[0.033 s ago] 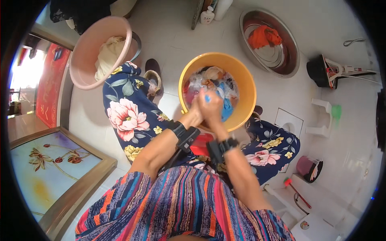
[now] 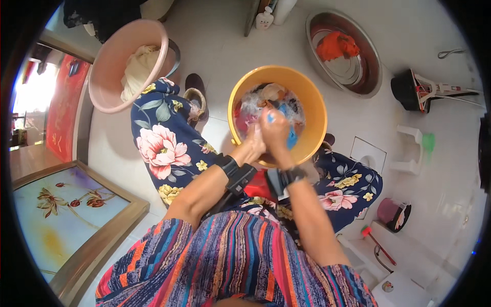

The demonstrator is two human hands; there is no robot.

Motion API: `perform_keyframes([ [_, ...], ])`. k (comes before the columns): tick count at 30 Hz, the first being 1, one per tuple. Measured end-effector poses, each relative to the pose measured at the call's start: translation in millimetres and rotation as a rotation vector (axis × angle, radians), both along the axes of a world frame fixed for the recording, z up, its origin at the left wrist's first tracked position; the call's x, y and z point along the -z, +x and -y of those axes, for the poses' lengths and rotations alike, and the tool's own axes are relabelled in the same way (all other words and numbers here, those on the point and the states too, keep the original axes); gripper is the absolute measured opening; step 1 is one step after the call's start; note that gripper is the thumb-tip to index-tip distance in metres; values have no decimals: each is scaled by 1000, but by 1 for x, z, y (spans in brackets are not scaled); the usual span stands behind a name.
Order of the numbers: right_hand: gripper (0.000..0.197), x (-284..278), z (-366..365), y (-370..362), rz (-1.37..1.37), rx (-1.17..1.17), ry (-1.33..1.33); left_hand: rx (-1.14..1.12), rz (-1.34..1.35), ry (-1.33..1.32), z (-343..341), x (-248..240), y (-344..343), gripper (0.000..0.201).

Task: Hand washing clothes in a bucket using soap and scrubbing by hand.

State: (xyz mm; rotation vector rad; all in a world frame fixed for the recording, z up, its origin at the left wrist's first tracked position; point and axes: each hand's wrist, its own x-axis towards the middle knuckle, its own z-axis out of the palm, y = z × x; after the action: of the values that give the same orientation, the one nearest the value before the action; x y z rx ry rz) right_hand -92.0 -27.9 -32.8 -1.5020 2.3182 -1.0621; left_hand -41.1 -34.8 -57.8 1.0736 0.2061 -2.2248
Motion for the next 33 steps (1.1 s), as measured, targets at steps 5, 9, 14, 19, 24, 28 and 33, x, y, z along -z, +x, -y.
perform_keyframes([
  [5, 21, 11, 6, -25, -188, -61, 149, 119, 135, -23, -6, 14, -1, 23],
  [9, 21, -19, -17, 33, 72, -192, -120, -77, -150, 16, -13, 37, 16, 19],
  [14, 24, 15, -14, 8, -15, -17, 0, 82, 120, -36, -1, 17, 13, 21],
  [19, 36, 23, -6, -86, 23, -49, 168, 598, 101, -543, 12, -33, 13, 33],
  [24, 42, -65, 30, -85, 587, -233, 210, 1139, 606, -1138, 32, -44, 27, 70],
  [28, 43, -96, 44, -70, 934, -293, 31, 955, 230, -708, 33, -62, 37, 61],
  [33, 57, 18, 4, -152, 624, -50, 164, 665, -103, -571, 34, -70, 37, 43],
])
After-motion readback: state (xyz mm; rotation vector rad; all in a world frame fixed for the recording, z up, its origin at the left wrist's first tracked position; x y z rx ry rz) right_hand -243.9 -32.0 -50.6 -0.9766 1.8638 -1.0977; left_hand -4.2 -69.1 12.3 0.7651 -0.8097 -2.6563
